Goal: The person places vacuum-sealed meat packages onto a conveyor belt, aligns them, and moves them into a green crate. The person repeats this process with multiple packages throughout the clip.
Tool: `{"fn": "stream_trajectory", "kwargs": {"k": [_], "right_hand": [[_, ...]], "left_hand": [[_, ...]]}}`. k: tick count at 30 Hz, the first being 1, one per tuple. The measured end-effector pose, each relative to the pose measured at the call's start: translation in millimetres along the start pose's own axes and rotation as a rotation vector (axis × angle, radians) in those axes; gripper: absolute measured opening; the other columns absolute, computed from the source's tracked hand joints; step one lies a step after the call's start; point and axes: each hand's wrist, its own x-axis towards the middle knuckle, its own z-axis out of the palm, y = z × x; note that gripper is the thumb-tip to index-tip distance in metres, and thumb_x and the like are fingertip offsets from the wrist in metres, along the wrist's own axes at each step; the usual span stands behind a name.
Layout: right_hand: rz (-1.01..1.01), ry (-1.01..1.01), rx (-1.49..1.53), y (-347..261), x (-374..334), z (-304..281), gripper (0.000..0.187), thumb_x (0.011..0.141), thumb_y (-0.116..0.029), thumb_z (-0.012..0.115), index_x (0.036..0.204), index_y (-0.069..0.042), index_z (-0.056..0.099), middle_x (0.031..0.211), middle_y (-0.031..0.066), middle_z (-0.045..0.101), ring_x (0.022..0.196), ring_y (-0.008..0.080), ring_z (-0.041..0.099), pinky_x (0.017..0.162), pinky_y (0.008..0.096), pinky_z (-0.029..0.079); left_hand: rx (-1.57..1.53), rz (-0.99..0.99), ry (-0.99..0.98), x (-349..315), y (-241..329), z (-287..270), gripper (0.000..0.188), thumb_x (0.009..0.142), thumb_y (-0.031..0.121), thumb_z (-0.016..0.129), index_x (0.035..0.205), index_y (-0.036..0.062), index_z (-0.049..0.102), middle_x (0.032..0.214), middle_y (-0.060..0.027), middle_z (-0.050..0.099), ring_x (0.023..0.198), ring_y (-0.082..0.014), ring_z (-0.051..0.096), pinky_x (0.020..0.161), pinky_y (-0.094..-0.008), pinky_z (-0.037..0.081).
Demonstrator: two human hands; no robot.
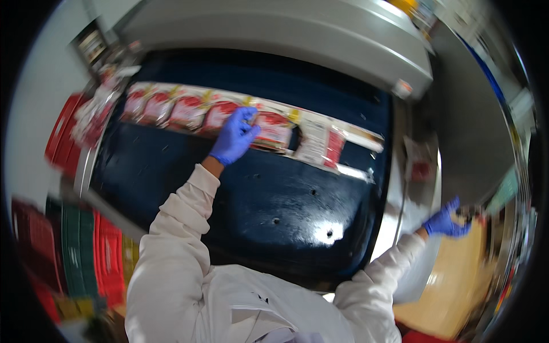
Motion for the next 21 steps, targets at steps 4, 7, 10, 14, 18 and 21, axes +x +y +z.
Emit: {"fn": "stream_trajectory", "kwargs": {"k": [4,7,10,14,18,21], "right_hand": [[0.329,-0.118,0.75,153,-7,37,0.034,0.093,-0.016,0.059,0.118,0.007,0.056,0.121,0.0157,0.058,0.102,0.0276,0.058,0.094,0.0358,0.045],[0.343,-0.168,0.155,138,-7,44,0.045,0.087,-0.018,0.069,0.123,0.004,0.054,0.121,0.0166,0.06,0.097,0.0284,0.063,0.089,0.0388,0.05],[0.451,-0.373,0.433,134,28,32,0.055,0.081,-0.027,0.075,0.123,0.003,0.054,0.119,0.0165,0.061,0.093,0.0305,0.064,0.086,0.0407,0.051],[0.446,-0.35,0.713,60,-2,13,0.047,0.084,-0.027,0.069,0.12,0.002,0.057,0.114,0.0154,0.062,0.094,0.0288,0.061,0.087,0.0396,0.049],[0.453,-0.393,0.879,-67,-35,-77,0.038,0.087,-0.024,0.065,0.114,0.003,0.061,0.106,0.0147,0.064,0.088,0.0259,0.06,0.083,0.0376,0.048],[0.479,-0.475,1.02,-142,-64,-139,0.033,0.089,-0.022,0.061,0.11,0.003,0.064,0.1,0.0142,0.065,0.084,0.0238,0.059,0.08,0.036,0.047]], "left_hand": [[0.078,0.04,0.222,-110,-32,-54,0.041,0.085,0.01,0.068,0.122,0.0047,0.05,0.115,-0.0079,0.055,0.098,-0.0154,0.056,0.084,-0.0294,0.048],[0.198,-0.172,0.33,-203,-39,-114,0.039,0.084,0.013,0.069,0.119,0.0061,0.054,0.114,-0.009,0.054,0.099,-0.0169,0.055,0.084,-0.0301,0.048],[0.268,-0.367,0.428,-277,-39,-160,0.036,0.084,0.015,0.069,0.116,0.0077,0.057,0.113,-0.0093,0.055,0.096,-0.0176,0.056,0.082,-0.0299,0.049],[0.342,-0.388,0.603,-365,-43,-218,0.033,0.084,0.019,0.069,0.114,0.0107,0.06,0.108,-0.0104,0.057,0.085,-0.0193,0.059,0.079,-0.0311,0.05],[0.385,-0.528,0.587,-448,-38,-270,0.032,0.083,0.023,0.071,0.112,0.0122,0.061,0.115,-0.0097,0.056,0.095,-0.0198,0.056,0.082,-0.0302,0.048],[0.633,-0.482,0.658,-511,-42,-321,0.037,0.081,0.031,0.071,0.113,0.0164,0.06,0.125,-0.012,0.053,0.109,-0.0276,0.053,0.09,-0.0352,0.045]]}}
